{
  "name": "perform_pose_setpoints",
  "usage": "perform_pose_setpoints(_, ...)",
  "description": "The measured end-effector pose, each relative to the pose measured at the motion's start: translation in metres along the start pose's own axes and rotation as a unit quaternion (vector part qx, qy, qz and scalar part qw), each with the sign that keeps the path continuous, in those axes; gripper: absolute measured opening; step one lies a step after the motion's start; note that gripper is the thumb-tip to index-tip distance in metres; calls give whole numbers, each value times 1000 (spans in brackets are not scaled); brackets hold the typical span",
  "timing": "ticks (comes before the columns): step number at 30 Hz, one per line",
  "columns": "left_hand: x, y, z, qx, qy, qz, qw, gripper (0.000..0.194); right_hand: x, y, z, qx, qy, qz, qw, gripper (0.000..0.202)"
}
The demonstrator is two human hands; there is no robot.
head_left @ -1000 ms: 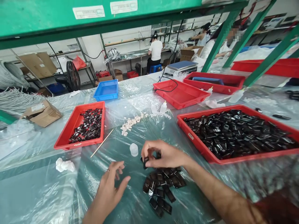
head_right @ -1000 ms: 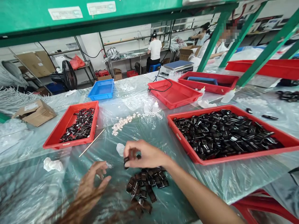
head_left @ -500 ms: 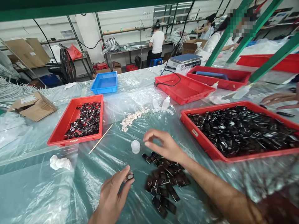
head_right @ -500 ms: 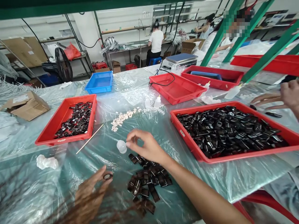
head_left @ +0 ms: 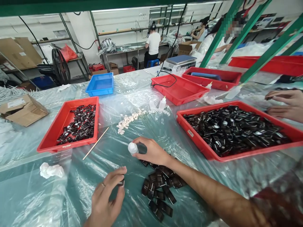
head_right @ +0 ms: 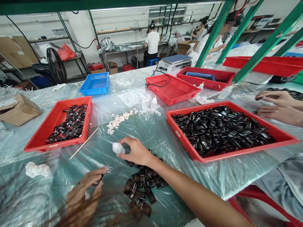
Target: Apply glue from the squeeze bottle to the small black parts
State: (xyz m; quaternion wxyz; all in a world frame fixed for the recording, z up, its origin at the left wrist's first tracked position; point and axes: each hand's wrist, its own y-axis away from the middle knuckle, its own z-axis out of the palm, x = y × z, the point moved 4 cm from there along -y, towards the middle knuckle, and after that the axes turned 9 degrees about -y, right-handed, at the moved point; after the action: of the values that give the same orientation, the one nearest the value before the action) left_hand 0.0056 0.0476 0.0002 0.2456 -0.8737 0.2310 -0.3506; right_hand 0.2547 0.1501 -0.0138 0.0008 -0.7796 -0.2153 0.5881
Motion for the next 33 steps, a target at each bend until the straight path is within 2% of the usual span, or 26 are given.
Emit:
perform_pose_setpoints(3, -11, -3, 2, -32, -8, -42, 999, 40, -8, 1, -5, -2, -40, -14, 999, 33)
perform_pose_setpoints(7, -18, -9, -4, -2, -2, -83, 997, 27, -24, 5, -8, -11, -56, -67, 996, 36)
perform_pose_setpoints(11, -15, -17, -8, 15, -3, -63, 998, 28, -40, 11, -7, -28, -29, -139, 989, 31)
perform_pose_setpoints(17, -13, -26, -11, 40, -17, -41, 998, 30, -50, 21, 2, -47, -2, -189, 981, 35)
perform_pose_setpoints(20, -12, -26, -12, 42, -19, -39, 998, 30, -51, 23, 5, -43, 18, -182, 982, 40)
perform_pose_setpoints(23, -13, -25, -11, 28, -24, -41, 998, 31, -52, 23, 5, -43, 26, -182, 982, 35)
perform_pose_setpoints(29, -9, -30, -14, 18, -19, -11, 1000, 33, -66, 30, 4, -20, 76, -285, 955, 41)
perform_pose_setpoints(33, -9, -31, -15, 22, -6, -8, 1000, 31, -74, 38, 6, -2, 110, -306, 946, 49)
